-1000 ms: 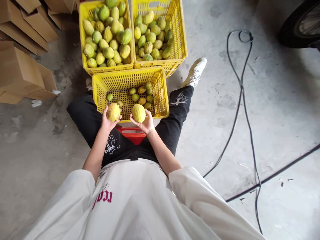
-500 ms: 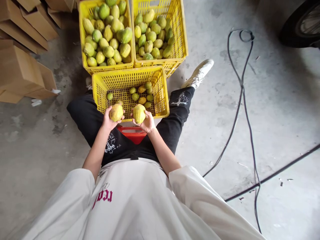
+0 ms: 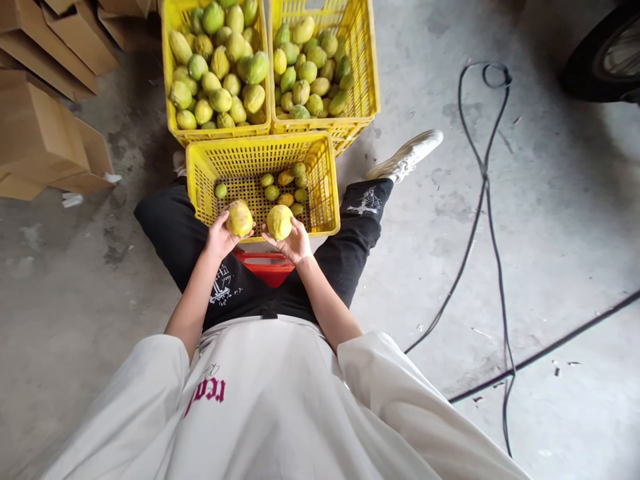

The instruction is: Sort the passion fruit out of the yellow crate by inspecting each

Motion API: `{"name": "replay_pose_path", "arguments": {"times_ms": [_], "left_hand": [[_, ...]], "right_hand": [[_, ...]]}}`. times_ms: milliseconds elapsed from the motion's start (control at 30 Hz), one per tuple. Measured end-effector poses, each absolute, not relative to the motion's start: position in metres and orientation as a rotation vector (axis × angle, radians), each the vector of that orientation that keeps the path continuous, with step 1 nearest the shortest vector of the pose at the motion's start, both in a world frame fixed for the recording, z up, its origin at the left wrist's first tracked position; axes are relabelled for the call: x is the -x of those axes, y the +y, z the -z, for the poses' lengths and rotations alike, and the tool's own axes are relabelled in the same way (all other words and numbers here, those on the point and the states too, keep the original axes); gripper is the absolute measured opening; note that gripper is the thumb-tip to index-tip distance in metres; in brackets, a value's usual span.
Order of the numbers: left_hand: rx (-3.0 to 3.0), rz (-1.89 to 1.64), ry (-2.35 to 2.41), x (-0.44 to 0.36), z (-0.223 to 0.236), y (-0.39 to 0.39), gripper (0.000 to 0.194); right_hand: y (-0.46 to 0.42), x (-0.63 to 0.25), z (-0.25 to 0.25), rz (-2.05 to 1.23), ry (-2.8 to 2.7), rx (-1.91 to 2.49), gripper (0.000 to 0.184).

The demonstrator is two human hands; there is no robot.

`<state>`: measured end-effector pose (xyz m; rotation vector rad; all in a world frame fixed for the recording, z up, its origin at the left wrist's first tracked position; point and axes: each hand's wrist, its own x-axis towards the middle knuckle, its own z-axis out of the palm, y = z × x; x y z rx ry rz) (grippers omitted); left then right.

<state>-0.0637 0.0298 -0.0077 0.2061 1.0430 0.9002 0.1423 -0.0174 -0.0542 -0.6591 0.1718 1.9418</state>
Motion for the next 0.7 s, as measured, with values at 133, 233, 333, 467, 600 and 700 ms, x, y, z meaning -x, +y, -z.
{"name": "replay_pose_path", "arguments": {"times_ms": [133,233,333,467,600,700], "left_hand": [[-0.227,-0.836,1.089,0.061,0.009,0.029,0.041],[-0.224,-0.824,1.099,0.058,0.005,0.031,0.044],[-0.208,-0.844,1.104,0.055,0.000,0.033,0.043],[-0.204,-0.860,1.100,0.053,-0.006,0.034,0.042],[-0.177,-0.868,1.087,0.056,-0.005,0.034,0.049],[-0.134,-0.882,1.058,0.058,-0.001,0.032,0.045]], "right_hand": [[-0.020,-0.149,0.063,-2.004,0.169,0.684,0.036],[-0.022,-0.153,0.065,-2.045,0.115,0.693,0.040],[-0.023,-0.153,0.064,-2.065,0.072,0.713,0.040],[-0.024,-0.151,0.063,-2.060,0.092,0.746,0.038],[-0.025,-0.151,0.057,-2.005,0.158,0.762,0.037],[-0.024,-0.151,0.051,-1.929,0.147,0.721,0.040]]}}
